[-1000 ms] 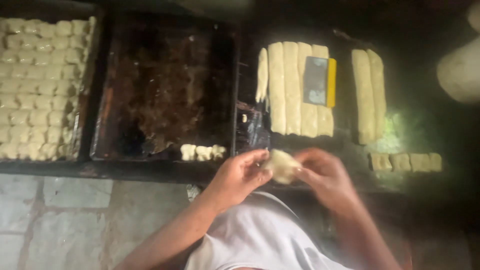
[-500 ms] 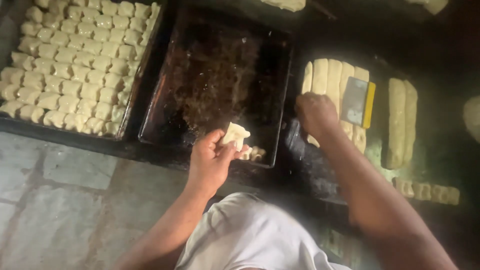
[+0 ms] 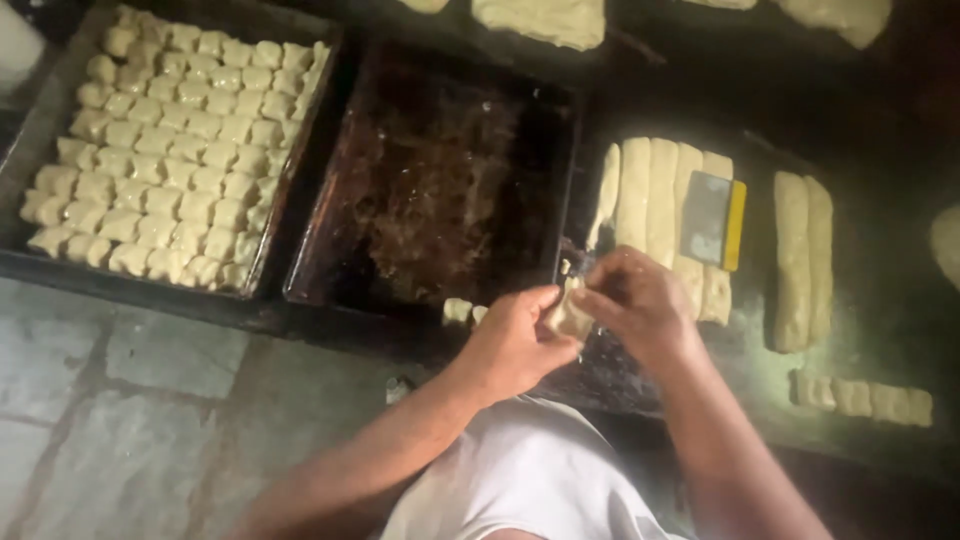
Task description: The person is shaping and placing small pieces of dough onto baking sheets.
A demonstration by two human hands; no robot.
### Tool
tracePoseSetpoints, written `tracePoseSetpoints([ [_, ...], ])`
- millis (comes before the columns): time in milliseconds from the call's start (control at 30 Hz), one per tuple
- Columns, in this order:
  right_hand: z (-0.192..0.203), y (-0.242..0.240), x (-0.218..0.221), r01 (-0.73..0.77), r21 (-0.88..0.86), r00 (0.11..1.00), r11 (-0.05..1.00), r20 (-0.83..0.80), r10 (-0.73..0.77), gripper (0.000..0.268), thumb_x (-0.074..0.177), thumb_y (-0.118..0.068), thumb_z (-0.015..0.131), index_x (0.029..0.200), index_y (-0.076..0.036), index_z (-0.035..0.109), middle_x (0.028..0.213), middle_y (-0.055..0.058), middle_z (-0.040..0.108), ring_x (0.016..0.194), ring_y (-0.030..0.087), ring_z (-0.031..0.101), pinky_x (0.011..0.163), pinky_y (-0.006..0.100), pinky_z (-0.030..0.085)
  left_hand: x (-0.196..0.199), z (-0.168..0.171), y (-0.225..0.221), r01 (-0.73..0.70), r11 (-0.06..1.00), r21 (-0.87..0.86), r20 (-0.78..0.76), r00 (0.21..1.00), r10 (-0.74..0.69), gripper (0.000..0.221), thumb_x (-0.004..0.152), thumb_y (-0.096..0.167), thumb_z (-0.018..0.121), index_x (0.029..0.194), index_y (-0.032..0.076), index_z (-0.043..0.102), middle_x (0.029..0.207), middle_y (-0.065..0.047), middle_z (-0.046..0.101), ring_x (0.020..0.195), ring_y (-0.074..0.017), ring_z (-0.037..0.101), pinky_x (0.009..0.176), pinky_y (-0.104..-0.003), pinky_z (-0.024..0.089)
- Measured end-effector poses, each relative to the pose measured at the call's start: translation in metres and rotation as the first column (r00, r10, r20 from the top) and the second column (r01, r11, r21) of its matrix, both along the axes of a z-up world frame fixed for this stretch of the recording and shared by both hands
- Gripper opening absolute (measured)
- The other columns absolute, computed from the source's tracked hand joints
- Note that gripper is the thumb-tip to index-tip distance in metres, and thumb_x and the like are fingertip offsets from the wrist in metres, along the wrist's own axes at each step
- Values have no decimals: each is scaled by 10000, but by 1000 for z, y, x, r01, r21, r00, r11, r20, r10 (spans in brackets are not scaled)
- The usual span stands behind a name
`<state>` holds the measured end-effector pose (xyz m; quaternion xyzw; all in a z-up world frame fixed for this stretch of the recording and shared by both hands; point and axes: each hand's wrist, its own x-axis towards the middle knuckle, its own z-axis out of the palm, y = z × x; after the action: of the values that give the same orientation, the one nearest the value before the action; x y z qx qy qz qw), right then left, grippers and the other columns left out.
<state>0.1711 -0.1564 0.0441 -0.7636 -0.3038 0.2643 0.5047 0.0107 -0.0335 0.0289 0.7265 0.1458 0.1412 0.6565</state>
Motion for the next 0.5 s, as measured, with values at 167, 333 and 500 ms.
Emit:
tracePoseSetpoints([
  [167,4,-24,5,-92,-143,996,985,-9,92,197,845,-64,775,1031,-32,721,825,40,713,726,106,681,605,259,570,24,10,-25,39,997,-60,-84,996,-43,231,863,194,771,992,9,723,776,-83,738,678,-106,660,629,-290,528],
  [333,-7,-52,-6,126,-47,753,991,655,-64,247,825,-196,852,1006,-90,722,938,45,733,763,116,723,634,290,561,44,-23,-36,-41,994,-104,-154,988,24,200,892,155,686,1041,48,766,837,-44,777,729,-84,720,678,-243,559],
  [500,-31,-85,6,-195,114,492,974,870,-4,382,672,-170,876,1018,-84,738,1095,185,615,971,269,660,738,375,554,48,-10,-41,47,707,-706,-5,997,-71,256,1007,118,571,1155,0,744,988,-85,771,883,-161,732,787,-278,627],
])
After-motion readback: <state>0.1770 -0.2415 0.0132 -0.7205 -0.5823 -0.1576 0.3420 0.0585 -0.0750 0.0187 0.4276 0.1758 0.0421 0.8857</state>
